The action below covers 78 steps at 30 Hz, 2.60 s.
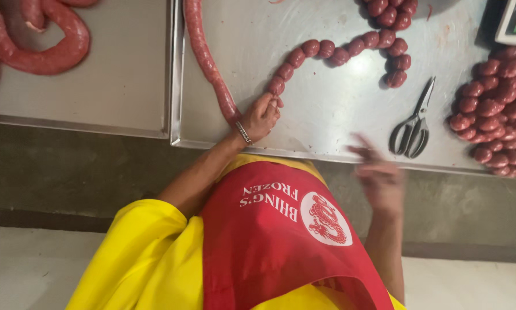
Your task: The person ties strings around long meat-filled casings to create individual sausage links, using a pair of shears to cut the excess string once a section is complete.
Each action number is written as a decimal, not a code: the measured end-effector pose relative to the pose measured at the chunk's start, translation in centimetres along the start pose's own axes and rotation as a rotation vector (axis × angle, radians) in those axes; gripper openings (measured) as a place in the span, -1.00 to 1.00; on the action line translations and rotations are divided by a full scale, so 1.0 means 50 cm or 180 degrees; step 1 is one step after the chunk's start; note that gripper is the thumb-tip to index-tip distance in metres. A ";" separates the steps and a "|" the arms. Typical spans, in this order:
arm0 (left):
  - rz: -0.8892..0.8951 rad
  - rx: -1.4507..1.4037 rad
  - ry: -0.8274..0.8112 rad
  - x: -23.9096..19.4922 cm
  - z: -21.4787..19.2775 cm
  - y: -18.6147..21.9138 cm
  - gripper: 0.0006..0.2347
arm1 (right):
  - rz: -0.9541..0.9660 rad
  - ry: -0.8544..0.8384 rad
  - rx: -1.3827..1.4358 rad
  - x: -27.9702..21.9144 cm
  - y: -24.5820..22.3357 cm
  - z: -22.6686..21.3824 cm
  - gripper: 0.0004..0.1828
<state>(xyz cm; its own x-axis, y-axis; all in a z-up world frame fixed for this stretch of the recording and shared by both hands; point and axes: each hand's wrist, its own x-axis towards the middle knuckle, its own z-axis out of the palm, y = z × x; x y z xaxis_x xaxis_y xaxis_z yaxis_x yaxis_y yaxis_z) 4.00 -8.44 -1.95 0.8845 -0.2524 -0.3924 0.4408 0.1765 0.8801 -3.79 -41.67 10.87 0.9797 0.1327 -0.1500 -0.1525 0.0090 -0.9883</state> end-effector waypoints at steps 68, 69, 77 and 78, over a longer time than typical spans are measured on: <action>0.0555 0.0214 0.0140 -0.121 -0.059 0.117 -0.80 | 0.1453 -0.2674 -0.0739 0.175 -0.010 0.182 -0.13; 0.0581 0.0283 0.0097 -0.124 -0.060 0.117 -0.80 | 0.1405 -0.2716 -0.0720 0.181 -0.008 0.189 -0.14; 0.0245 -0.0083 0.0082 -0.134 -0.099 0.102 -0.85 | 0.1517 -0.2276 -0.1195 0.204 0.047 0.246 -0.21; 0.0268 -0.0139 0.0071 -0.134 -0.106 0.099 -0.84 | 0.1529 -0.2210 -0.1115 0.199 0.048 0.244 -0.21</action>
<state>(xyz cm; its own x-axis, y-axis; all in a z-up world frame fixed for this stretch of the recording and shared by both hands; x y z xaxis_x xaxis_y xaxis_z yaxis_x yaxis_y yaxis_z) 1.05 -0.82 3.63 0.9217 -0.2137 -0.3237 0.3705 0.2376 0.8979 4.03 -28.23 7.37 0.5056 0.6119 -0.6082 -0.3645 -0.4874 -0.7934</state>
